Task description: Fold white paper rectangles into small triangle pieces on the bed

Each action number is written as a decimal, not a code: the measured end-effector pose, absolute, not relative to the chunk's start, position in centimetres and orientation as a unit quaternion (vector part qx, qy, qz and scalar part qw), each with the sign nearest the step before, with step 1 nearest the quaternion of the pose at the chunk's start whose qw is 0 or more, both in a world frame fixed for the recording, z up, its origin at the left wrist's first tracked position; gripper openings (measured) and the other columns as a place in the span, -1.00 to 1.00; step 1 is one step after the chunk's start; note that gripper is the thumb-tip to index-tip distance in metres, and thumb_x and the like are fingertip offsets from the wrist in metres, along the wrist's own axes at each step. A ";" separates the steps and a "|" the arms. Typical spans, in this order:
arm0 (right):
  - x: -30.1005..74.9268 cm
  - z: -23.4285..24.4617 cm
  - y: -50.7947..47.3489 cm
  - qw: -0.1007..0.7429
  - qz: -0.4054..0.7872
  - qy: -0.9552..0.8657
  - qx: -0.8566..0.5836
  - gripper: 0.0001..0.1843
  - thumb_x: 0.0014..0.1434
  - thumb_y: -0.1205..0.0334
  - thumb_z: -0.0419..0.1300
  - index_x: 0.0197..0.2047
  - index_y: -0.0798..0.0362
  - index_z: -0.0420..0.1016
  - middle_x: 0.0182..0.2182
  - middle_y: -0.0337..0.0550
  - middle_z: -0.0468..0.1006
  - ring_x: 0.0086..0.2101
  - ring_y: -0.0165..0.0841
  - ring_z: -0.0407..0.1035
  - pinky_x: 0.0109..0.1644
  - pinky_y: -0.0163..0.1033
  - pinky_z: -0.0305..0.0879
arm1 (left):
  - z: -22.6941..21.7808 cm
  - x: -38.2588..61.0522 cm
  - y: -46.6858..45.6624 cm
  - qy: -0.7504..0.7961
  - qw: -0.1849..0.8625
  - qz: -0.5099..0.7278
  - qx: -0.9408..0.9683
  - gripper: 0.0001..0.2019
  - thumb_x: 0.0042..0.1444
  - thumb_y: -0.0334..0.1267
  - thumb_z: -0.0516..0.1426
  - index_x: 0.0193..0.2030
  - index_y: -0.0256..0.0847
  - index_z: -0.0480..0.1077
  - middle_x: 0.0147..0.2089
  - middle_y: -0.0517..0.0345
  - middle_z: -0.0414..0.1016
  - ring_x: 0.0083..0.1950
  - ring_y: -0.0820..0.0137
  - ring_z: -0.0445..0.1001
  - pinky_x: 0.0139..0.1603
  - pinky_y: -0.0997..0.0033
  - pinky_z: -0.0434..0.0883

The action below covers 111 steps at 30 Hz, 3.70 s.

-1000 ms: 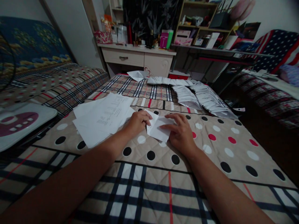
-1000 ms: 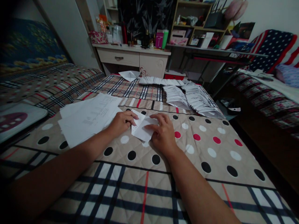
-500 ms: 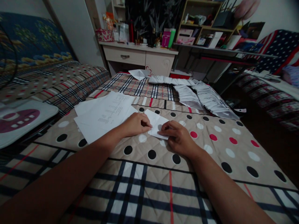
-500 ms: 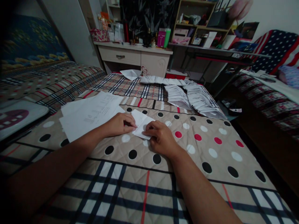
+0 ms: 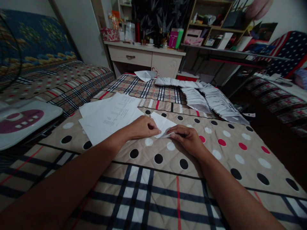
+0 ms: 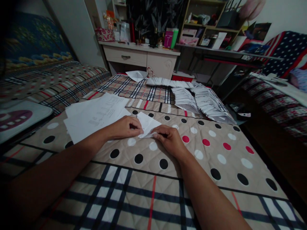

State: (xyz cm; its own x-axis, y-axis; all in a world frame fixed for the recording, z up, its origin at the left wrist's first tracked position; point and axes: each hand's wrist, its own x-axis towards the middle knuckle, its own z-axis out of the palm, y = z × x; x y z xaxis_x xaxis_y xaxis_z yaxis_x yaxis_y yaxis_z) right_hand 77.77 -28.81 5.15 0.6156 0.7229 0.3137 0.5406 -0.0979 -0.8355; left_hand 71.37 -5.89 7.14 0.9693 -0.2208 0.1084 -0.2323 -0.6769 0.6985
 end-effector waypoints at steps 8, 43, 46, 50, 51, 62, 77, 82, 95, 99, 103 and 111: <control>78.2 4.5 -27.2 0.547 0.024 -0.286 -0.786 -0.84 -0.03 0.14 0.36 -0.45 0.06 0.58 -0.47 -0.20 0.55 -0.40 -0.34 0.40 -0.29 -0.25 0.28 | 6.5 71.2 -6.4 -0.149 0.314 0.041 0.937 -0.71 -0.06 0.01 0.30 -0.48 -0.20 0.49 -0.37 0.17 0.52 -0.31 0.40 0.41 -0.19 0.36 0.31; 77.7 5.6 -25.1 0.318 -0.022 -0.156 -0.935 -0.81 -0.01 0.02 0.34 -0.40 -0.05 0.63 -0.47 -0.25 0.62 -0.45 -0.32 0.45 -0.44 -0.29 0.09 | 5.9 71.0 -7.7 -0.032 0.320 0.057 0.945 -0.83 -0.01 -0.19 0.26 -0.52 -0.21 0.48 -0.33 0.12 0.49 -0.32 0.39 0.40 -0.28 0.38 0.33; 77.6 5.6 -25.0 0.308 -0.031 -0.156 -0.938 -0.80 0.00 0.01 0.33 -0.39 -0.06 0.64 -0.47 -0.23 0.63 -0.44 -0.30 0.46 -0.44 -0.28 0.09 | 6.0 70.8 -7.9 -0.030 0.299 0.061 0.952 -0.85 -0.02 -0.22 0.26 -0.51 -0.21 0.46 -0.32 0.11 0.50 -0.27 0.35 0.42 -0.24 0.35 0.33; 77.6 5.5 -24.9 0.306 -0.041 -0.152 -0.939 -0.79 0.01 0.00 0.33 -0.38 -0.06 0.65 -0.48 -0.21 0.63 -0.44 -0.29 0.46 -0.43 -0.28 0.10 | 5.9 70.7 -7.9 -0.040 0.300 0.088 0.949 -0.82 -0.07 -0.22 0.31 -0.32 -0.20 0.47 -0.25 0.13 0.50 -0.24 0.36 0.42 -0.24 0.36 0.34; 77.5 5.4 -24.9 0.305 -0.043 -0.152 -0.939 -0.79 0.01 0.00 0.33 -0.38 -0.06 0.65 -0.48 -0.21 0.63 -0.45 -0.29 0.46 -0.43 -0.28 0.10 | 5.8 70.8 -7.8 -0.040 0.306 0.090 0.947 -0.75 -0.09 -0.22 0.33 -0.25 -0.19 0.47 -0.23 0.14 0.50 -0.24 0.36 0.43 -0.23 0.37 0.35; 77.6 5.5 -24.6 0.254 -0.056 -0.155 -0.953 -0.79 0.03 -0.01 0.30 -0.35 -0.09 0.66 -0.46 -0.18 0.63 -0.40 -0.24 0.47 -0.42 -0.25 0.07 | 5.6 71.0 -7.3 -0.032 0.350 0.061 0.934 -0.61 -0.08 -0.21 0.34 -0.05 -0.12 0.54 -0.19 0.13 0.50 -0.22 0.37 0.46 -0.17 0.36 0.38; 77.4 5.6 -24.6 0.243 -0.085 -0.183 -0.949 -0.81 0.08 0.04 0.29 -0.36 -0.04 0.61 -0.41 -0.14 0.60 -0.34 -0.22 0.45 -0.36 -0.23 0.20 | 5.5 71.0 -7.4 -0.076 0.234 0.058 0.968 -0.60 0.07 -0.10 0.25 0.09 0.07 0.49 -0.13 0.14 0.45 -0.13 0.31 0.43 -0.09 0.30 0.34; 74.9 4.9 -24.2 0.254 -0.175 -0.357 -0.881 -0.70 0.20 0.39 0.07 -0.05 0.12 0.54 -0.02 0.05 0.53 0.06 -0.12 0.31 0.10 -0.02 0.31 | 5.6 71.1 -7.5 -0.069 0.207 0.051 0.975 -0.67 0.06 -0.07 0.23 -0.02 -0.04 0.55 -0.09 0.13 0.47 -0.09 0.29 0.43 -0.06 0.32 0.35; 70.3 5.5 -26.6 0.136 -0.002 -0.416 -0.899 0.08 0.20 -0.40 -0.12 0.38 0.44 0.00 0.36 0.40 -0.10 0.37 0.05 -0.24 0.38 0.23 -0.11 | 5.4 71.0 -7.2 -0.086 0.216 0.063 0.970 -0.59 0.07 -0.05 0.23 0.10 0.08 0.49 -0.06 0.13 0.46 -0.05 0.29 0.41 0.01 0.28 0.34; 70.4 5.7 -26.8 0.090 -0.002 -0.385 -0.918 0.06 0.20 -0.40 -0.09 0.38 0.42 0.04 0.36 0.38 -0.10 0.36 0.06 -0.21 0.37 0.25 -0.14 | 5.2 71.1 -7.1 -0.082 0.226 0.059 0.969 -0.59 0.05 -0.07 0.26 0.08 0.05 0.50 -0.07 0.13 0.48 -0.05 0.29 0.41 0.00 0.29 0.34; 70.2 5.8 -26.4 0.075 -0.004 -0.376 -0.923 0.07 0.19 -0.38 -0.03 0.37 0.46 0.05 0.36 0.40 -0.11 0.36 0.08 -0.21 0.37 0.26 -0.14 | 5.2 71.6 -7.2 -0.065 0.250 0.066 0.964 -0.63 0.03 -0.06 0.28 0.02 0.06 0.54 -0.14 0.15 0.51 -0.11 0.31 0.43 -0.08 0.33 0.34; 70.2 6.0 -26.5 0.088 0.008 -0.379 -0.921 0.05 0.19 -0.35 0.01 0.37 0.45 0.05 0.36 0.38 -0.12 0.36 0.07 -0.23 0.38 0.24 -0.17 | 5.8 73.5 -7.6 0.029 0.242 0.093 0.965 -0.42 -0.13 0.01 0.35 0.07 -0.03 0.42 -0.11 0.20 0.49 -0.18 0.33 0.47 -0.25 0.35 0.35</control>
State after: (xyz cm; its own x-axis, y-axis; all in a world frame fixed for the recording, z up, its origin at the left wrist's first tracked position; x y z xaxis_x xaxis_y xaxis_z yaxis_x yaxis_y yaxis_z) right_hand 70.23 -26.45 6.02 0.7125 0.6998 0.0510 0.6969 -0.6973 -0.1677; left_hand 73.46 -7.61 5.81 0.9811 0.1010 0.1653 0.0113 -0.8815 0.4720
